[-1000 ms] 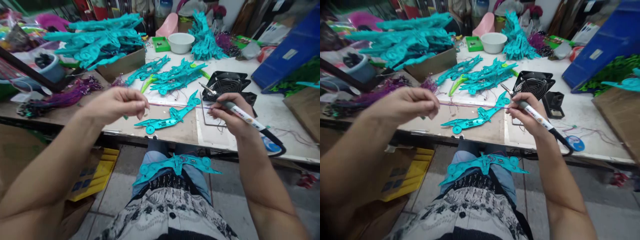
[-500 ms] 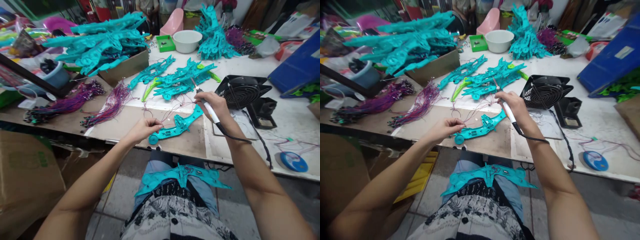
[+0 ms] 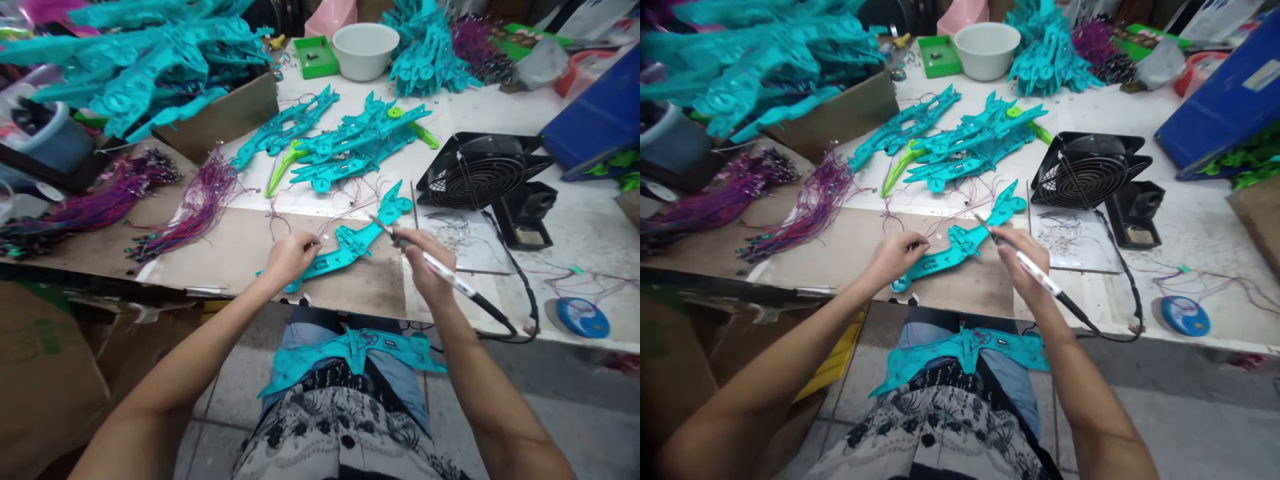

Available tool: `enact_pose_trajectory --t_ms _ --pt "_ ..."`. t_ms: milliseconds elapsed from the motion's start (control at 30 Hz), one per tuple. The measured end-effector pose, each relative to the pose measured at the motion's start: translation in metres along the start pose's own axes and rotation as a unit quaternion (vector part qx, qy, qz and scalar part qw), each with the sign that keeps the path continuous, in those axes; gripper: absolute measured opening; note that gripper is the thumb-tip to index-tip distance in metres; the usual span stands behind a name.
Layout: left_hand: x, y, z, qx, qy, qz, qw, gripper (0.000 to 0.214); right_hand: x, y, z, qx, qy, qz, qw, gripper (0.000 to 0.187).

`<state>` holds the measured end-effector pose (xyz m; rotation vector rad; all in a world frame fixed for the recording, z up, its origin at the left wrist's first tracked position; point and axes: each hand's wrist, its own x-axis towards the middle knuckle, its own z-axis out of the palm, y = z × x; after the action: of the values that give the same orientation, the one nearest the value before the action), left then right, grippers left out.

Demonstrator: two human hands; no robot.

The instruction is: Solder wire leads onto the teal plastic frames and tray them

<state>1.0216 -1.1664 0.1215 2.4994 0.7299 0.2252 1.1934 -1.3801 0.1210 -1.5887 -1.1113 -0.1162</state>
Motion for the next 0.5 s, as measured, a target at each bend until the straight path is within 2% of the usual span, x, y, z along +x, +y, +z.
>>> enact_pose_trajectory --t_ms 33,100,167,200,267,333,400,500 --pt "-0.004 -0.004 -0.002 0.021 0.005 0.015 1.000 0.018 -0.013 -0.004 -0.006 0.007 0.031 0.024 0.999 0.021" --pt "-0.014 -0.011 -0.007 0.046 0.024 0.061 0.997 0.019 -0.034 -0.003 -0.018 -0.007 0.138 0.073 0.988 0.013" --pt "-0.024 -0.015 -0.016 0.086 0.074 0.119 0.986 0.020 -0.047 0.007 -0.033 -0.050 0.254 0.112 0.959 0.011" --pt "-0.028 -0.017 -0.022 0.121 0.109 0.147 0.976 0.021 -0.051 0.014 -0.042 -0.078 0.290 0.128 0.945 0.013" --pt "-0.034 -0.019 -0.035 0.199 0.172 0.191 0.946 0.018 -0.056 0.028 -0.057 -0.138 0.316 0.154 0.926 0.016" --pt "-0.035 -0.024 -0.044 0.230 0.199 0.218 0.927 0.013 -0.058 0.039 -0.068 -0.188 0.308 0.165 0.918 0.020" --pt "-0.033 -0.032 -0.043 0.180 0.187 0.232 0.937 0.010 -0.059 0.047 -0.073 -0.223 0.301 0.166 0.912 0.022" --pt "-0.033 -0.047 -0.022 0.056 0.152 0.216 0.963 0.010 -0.058 0.053 -0.072 -0.239 0.310 0.180 0.902 0.025"
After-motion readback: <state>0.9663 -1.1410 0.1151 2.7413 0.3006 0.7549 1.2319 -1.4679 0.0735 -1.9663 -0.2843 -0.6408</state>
